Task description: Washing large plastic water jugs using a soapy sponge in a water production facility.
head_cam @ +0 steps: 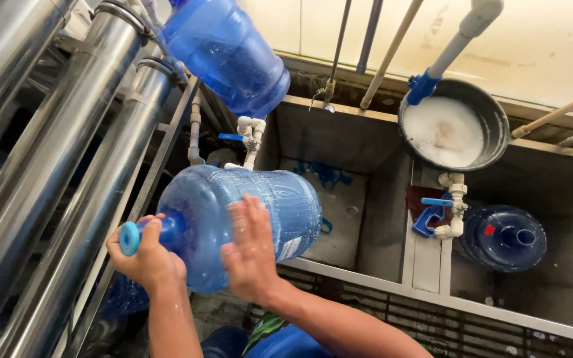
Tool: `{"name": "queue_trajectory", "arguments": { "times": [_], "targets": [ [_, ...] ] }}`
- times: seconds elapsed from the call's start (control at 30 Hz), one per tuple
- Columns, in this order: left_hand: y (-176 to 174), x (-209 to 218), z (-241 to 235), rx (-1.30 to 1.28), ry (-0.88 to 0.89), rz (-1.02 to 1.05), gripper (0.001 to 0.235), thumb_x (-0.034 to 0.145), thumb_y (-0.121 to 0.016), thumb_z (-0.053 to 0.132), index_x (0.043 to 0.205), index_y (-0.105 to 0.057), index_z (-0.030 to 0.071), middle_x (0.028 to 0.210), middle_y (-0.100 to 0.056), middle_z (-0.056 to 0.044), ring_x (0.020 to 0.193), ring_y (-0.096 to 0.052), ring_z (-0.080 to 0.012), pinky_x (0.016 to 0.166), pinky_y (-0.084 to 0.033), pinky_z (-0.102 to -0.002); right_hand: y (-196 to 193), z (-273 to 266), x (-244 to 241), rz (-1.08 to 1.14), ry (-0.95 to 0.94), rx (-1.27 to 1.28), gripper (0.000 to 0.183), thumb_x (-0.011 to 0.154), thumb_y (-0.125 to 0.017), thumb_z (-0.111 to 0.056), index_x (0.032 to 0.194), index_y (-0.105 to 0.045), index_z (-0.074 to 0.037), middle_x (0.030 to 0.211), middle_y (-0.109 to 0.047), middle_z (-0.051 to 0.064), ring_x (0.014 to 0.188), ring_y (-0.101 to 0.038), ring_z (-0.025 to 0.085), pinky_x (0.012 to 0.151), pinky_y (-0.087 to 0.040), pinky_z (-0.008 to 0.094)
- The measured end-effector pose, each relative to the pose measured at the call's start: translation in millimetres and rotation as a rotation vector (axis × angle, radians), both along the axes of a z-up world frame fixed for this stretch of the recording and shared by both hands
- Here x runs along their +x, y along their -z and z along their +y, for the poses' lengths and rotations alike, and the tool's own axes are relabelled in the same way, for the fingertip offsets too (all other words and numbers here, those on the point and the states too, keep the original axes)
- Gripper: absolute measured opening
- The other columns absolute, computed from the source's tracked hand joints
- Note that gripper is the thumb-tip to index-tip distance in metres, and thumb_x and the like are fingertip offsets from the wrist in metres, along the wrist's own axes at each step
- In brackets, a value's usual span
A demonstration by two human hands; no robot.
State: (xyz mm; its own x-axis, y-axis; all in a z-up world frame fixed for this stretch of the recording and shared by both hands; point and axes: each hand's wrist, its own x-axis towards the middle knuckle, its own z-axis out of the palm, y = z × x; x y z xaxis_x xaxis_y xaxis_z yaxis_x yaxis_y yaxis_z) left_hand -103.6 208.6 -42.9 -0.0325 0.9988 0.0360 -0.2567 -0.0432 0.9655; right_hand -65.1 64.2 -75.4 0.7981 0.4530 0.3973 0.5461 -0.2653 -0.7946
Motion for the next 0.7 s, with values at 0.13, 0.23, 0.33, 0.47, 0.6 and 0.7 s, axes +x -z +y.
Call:
{"name": "queue_trajectory", "arguments": {
  "times": [0.13,0.23,0.33,0.47,0.6,0.7],
  "targets": [
    [-11.2,3.0,-25.2,0.04,0.125,0.013,0.037,0.076,-0.074,-0.008,0.101,-0.052,0.007,0.089,-0.068,-0.013,0.076,-0.071,-0.02,0.08,-0.065,-0.035,-55.9,9.1,13.0,-0.487,-0.178,-0.256,0.054,0.097,-0.049,-0.027,0.143,-0.059,0.0,0.156,-0.045,0.027,0.149,-0.035,0.048,0.123,-0.026,0.064],
    [-30.3,-0.3,-46.0,0.105,0.219,0.101,0.037,0.075,-0.074,-0.007,0.101,-0.052,0.008,0.093,-0.068,-0.012,0.083,-0.07,-0.0187,0.078,-0.062,-0.032,-69.6,22.4,57.8,-0.574,-0.346,-0.459,0.051,0.098,-0.042,-0.025,0.141,-0.061,-0.007,0.152,-0.054,0.019,0.146,-0.044,0.041,0.12,-0.03,0.063],
    [-24.2,-3.3,-48.9,0.197,0.253,0.135,0.042,0.072,-0.076,-0.012,0.104,-0.054,0.005,0.093,-0.068,-0.015,0.086,-0.073,-0.0233,0.082,-0.058,-0.035,-14.8,48.8,133.2,-0.404,-0.527,-0.291,0.046,0.099,-0.045,-0.021,0.141,-0.062,-0.012,0.148,-0.058,0.016,0.143,-0.047,0.04,0.118,-0.035,0.059],
    [-2.6,-16.5,-22.2,0.229,0.286,0.084,0.046,0.073,-0.077,-0.015,0.112,-0.056,0.0,0.095,-0.068,-0.02,0.094,-0.075,-0.0288,0.093,-0.057,-0.041,-1.6,17.0,169.1,0.433,-0.62,-0.109,0.053,0.108,-0.038,-0.056,0.156,-0.045,-0.035,0.156,-0.053,0.01,0.148,-0.043,0.034,0.126,-0.029,0.05],
    [-4.8,-31.6,-6.1,0.159,0.318,0.174,0.053,0.081,-0.077,-0.008,0.128,-0.054,-0.002,0.102,-0.07,-0.021,0.099,-0.074,-0.0281,0.089,-0.057,-0.042,145.9,-10.7,165.1,0.356,-0.218,-0.102,0.045,0.11,-0.045,-0.046,0.139,-0.067,-0.019,0.144,-0.063,0.007,0.141,-0.051,0.024,0.124,-0.032,0.039],
    [-13.1,-28.0,-7.2,0.141,0.315,0.144,0.061,0.082,-0.079,-0.009,0.136,-0.051,-0.006,0.107,-0.068,-0.024,0.102,-0.073,-0.0313,0.092,-0.058,-0.045,112.6,-28.4,95.9,0.262,0.092,-0.11,0.047,0.11,-0.04,-0.027,0.147,-0.056,-0.003,0.153,-0.051,0.024,0.147,-0.039,0.041,0.125,-0.024,0.05]
  ]
}}
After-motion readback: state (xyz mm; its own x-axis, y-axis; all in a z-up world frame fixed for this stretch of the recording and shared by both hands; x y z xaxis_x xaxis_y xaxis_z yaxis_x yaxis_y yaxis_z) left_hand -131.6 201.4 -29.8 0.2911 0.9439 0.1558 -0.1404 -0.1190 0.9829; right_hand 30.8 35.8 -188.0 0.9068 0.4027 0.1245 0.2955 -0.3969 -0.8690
